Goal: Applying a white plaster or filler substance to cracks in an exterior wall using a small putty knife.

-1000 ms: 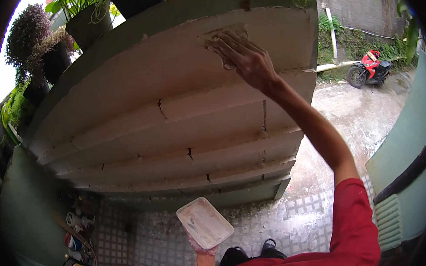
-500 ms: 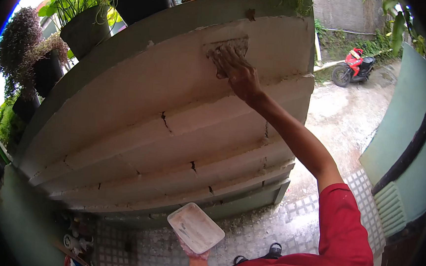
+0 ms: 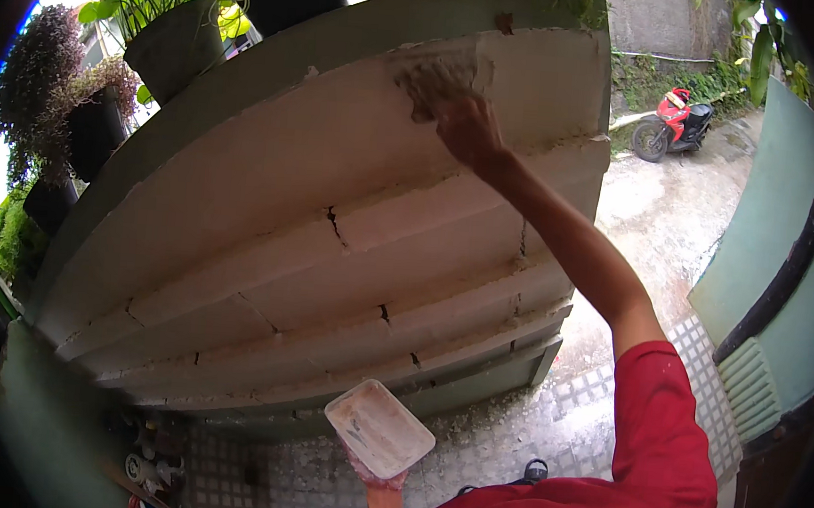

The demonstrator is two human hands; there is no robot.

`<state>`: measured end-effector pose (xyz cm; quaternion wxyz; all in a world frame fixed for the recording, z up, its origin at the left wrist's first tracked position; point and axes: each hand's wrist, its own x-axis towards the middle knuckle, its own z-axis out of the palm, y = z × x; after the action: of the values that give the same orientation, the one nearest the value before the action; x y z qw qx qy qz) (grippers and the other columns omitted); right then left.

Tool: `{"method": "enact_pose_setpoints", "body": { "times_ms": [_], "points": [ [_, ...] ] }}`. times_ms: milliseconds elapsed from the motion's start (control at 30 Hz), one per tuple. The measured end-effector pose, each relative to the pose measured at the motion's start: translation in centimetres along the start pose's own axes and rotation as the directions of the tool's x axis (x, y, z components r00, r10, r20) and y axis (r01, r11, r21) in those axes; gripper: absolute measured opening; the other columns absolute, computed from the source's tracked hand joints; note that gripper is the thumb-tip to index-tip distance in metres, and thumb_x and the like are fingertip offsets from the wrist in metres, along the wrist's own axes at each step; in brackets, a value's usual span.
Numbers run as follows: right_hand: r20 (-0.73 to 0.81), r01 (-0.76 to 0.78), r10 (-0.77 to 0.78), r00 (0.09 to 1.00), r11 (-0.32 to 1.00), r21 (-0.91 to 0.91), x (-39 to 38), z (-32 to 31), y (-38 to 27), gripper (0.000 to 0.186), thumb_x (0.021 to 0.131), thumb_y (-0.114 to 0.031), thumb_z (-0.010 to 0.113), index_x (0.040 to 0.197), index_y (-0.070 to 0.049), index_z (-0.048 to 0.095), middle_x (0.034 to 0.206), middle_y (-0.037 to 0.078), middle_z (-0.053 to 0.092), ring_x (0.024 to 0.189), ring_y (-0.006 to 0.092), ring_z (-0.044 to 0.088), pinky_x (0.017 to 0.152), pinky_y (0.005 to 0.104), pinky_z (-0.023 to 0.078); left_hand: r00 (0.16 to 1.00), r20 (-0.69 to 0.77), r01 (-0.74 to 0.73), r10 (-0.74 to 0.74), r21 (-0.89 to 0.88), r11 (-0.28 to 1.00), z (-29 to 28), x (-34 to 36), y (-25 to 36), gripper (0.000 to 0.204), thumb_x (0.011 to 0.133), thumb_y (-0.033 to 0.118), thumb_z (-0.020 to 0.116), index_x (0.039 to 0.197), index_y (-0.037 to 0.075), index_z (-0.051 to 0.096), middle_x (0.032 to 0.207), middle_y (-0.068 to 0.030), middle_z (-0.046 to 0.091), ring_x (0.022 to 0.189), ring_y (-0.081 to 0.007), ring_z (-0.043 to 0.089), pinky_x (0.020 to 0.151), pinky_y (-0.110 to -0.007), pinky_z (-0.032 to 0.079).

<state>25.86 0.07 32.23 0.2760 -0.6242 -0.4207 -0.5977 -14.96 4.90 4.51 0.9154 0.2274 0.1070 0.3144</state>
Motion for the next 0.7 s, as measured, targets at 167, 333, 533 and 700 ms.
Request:
{"method": "enact_pose_setpoints", "body": {
  "times_ms": [167, 333, 533, 700],
  "points": [
    [0.079, 0.05, -0.057, 0.995, 0.994, 0.095, -3.9, -1.5, -1.5, 0.041, 0.083, -0.007, 0.056, 0.124, -0.01, 0.058, 0.125, 0.009, 0.059, 0.113, 0.0267, 0.058, 0.09, 0.0377, 0.052, 1.0, -0.017, -0.003, 0.003, -0.006, 1.0, 0.4, 0.2, 0.7, 0.062, 0.089, 0.057, 0.049, 0.14, 0.022, 0.043, 0.142, -0.0014, 0.046, 0.129, -0.0293, 0.045, 0.105, -0.055, 0.038],
    [0.061, -0.108, 0.099, 0.993, 0.981, 0.163, -2.3, -5.8, 0.6, 0.047, 0.082, 0.004, 0.055, 0.125, -0.015, 0.058, 0.125, 0.011, 0.059, 0.112, 0.0296, 0.059, 0.082, 0.0375, 0.055, 1.0, -0.007, -0.007, 0.007, 0.002, 1.0, 0.5, 0.5, 0.7, 0.062, 0.089, 0.057, 0.049, 0.14, 0.023, 0.043, 0.142, -0.0014, 0.046, 0.129, -0.0294, 0.044, 0.105, -0.055, 0.037],
    [-0.092, -0.373, 0.378, 0.921, 0.925, 0.071, -0.6, -4.6, 3.7, 0.041, 0.081, 0.006, 0.051, 0.117, -0.011, 0.063, 0.1, 0.018, 0.066, 0.084, 0.035, 0.066, 0.07, 0.0396, 0.054, 1.0, -0.01, -0.019, 0.019, 0.003, 1.0, 1.2, 1.0, 0.1, 0.061, 0.089, 0.057, 0.048, 0.14, 0.023, 0.043, 0.143, -0.0014, 0.046, 0.13, -0.0296, 0.044, 0.105, -0.056, 0.037],
    [-0.08, -0.463, 0.472, 0.878, 0.88, 0.105, -0.9, -5.6, 2.5, 0.036, 0.085, 0.002, 0.049, 0.116, -0.011, 0.064, 0.097, 0.021, 0.065, 0.087, 0.0363, 0.065, 0.071, 0.0396, 0.054, 0.997, -0.02, -0.075, 0.075, 0.012, 0.997, 0.7, 0.6, 0.0, 0.061, 0.089, 0.057, 0.048, 0.14, 0.023, 0.043, 0.143, -0.0014, 0.045, 0.13, -0.0297, 0.044, 0.105, -0.056, 0.036]
  ]
}}
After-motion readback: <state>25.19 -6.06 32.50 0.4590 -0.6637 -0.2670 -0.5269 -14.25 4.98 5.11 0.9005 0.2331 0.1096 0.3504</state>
